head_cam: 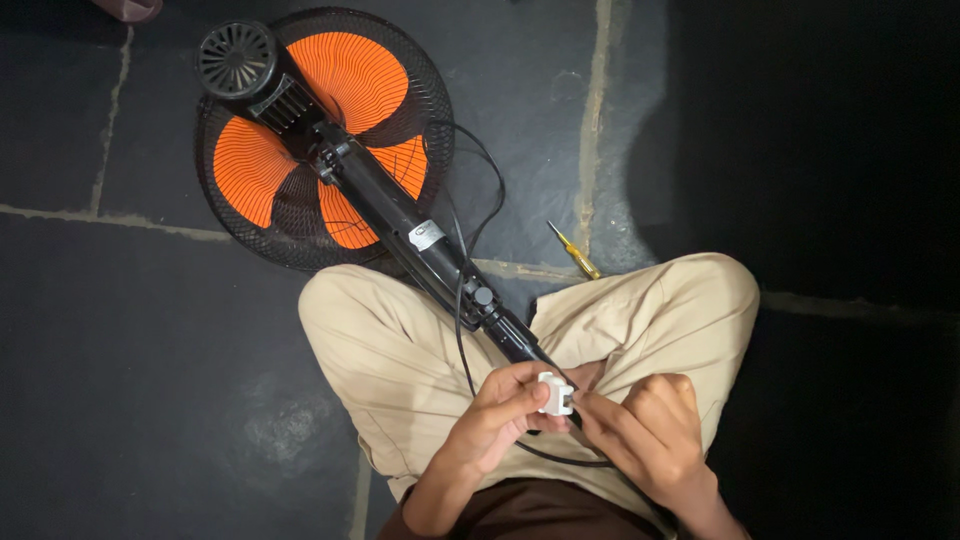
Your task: The person sits on the floor and uses a screwdriver to disassemble and reassemble the power cord plug of an electric fan. They remove the plug housing, adjust the internal wires, and then reattach the housing before testing the connection.
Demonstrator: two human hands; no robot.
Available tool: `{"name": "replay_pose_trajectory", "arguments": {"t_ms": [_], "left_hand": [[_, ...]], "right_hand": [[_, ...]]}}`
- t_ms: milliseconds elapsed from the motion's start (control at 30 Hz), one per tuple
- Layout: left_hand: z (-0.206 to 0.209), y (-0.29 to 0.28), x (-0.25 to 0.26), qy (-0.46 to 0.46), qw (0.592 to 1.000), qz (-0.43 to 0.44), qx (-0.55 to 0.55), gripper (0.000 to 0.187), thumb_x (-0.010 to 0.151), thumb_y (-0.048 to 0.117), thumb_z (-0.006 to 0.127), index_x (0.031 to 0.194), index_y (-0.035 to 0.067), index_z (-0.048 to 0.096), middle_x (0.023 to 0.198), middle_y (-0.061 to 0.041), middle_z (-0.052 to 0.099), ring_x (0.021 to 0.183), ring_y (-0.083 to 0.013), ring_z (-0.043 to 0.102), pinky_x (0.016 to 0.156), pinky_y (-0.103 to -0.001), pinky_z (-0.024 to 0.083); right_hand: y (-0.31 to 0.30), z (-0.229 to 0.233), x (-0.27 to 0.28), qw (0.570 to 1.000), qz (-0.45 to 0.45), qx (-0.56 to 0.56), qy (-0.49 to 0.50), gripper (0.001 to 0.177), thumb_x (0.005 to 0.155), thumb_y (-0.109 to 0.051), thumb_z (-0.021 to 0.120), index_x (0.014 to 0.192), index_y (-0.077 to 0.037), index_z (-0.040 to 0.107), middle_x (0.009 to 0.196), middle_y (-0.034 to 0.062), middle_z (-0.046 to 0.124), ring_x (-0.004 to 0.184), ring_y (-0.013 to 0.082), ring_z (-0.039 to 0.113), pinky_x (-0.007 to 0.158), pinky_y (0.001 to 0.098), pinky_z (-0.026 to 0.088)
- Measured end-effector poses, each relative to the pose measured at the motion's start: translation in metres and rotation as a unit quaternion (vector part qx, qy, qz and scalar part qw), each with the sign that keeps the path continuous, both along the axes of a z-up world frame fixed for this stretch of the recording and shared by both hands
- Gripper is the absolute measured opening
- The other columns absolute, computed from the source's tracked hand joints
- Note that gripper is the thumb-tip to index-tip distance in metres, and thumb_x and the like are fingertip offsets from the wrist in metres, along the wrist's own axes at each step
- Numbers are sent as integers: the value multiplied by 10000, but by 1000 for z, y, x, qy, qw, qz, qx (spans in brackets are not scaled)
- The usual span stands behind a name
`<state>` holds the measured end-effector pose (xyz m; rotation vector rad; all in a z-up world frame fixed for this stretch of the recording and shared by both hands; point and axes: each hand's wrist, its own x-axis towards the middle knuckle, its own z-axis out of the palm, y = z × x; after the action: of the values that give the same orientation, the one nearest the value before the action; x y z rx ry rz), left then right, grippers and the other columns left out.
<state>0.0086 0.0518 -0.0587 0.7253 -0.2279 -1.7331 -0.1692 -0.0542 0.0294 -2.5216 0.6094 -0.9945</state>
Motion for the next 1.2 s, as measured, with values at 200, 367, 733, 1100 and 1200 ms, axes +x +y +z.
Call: {"name": "replay_pose_trajectory", "arguments": {"t_ms": [200, 367, 733, 1100, 1200], "left_hand": [[11, 1, -7, -98, 994, 46, 3, 272, 983, 156, 695, 1165, -38, 634, 1060, -106, 721, 963, -150, 710, 849, -333, 623], [16, 0, -11, -139, 986, 92, -18, 194, 997, 59, 695, 1132, -57, 618, 1096, -136, 743, 969, -162, 704, 874, -297, 578], [52, -3, -16, -347, 926, 135, -65, 181, 936, 3, 720, 1100, -55, 670, 1059, -98, 734, 970, -130, 724, 822, -246, 589], [91, -7, -14, -590, 782, 133, -152, 233, 872, 78, 835, 1076, 47, 726, 949, -74, 725, 794, -181, 724, 668, -297, 563], [96, -6, -17, -614, 762, 129, -157, 245, 888, 115, 842, 1103, 66, 735, 941, -74, 713, 826, -223, 730, 704, -330, 575]], "right_hand": [[5, -6, 5, 999, -14, -19, -22, 360, 666, -36, 858, 993, -22, 708, 751, 21, 504, 649, 202, 483, 644, 358, 344], [-2, -3, -6, 999, 14, 21, 23, 368, 677, -33, 835, 1028, -1, 728, 732, 20, 500, 631, 193, 484, 619, 355, 337], [-7, -20, -11, 991, 61, -118, -17, 303, 684, -100, 811, 962, 7, 752, 661, -11, 409, 597, 158, 460, 618, 327, 350], [-4, -60, -28, 891, 36, 443, -89, 314, 747, -53, 826, 1044, 41, 784, 828, 47, 559, 789, 151, 500, 732, 286, 406], [-6, -69, -35, 874, 58, 471, -104, 251, 787, -35, 807, 1021, 48, 771, 871, 54, 579, 836, 157, 529, 769, 285, 427]]}}
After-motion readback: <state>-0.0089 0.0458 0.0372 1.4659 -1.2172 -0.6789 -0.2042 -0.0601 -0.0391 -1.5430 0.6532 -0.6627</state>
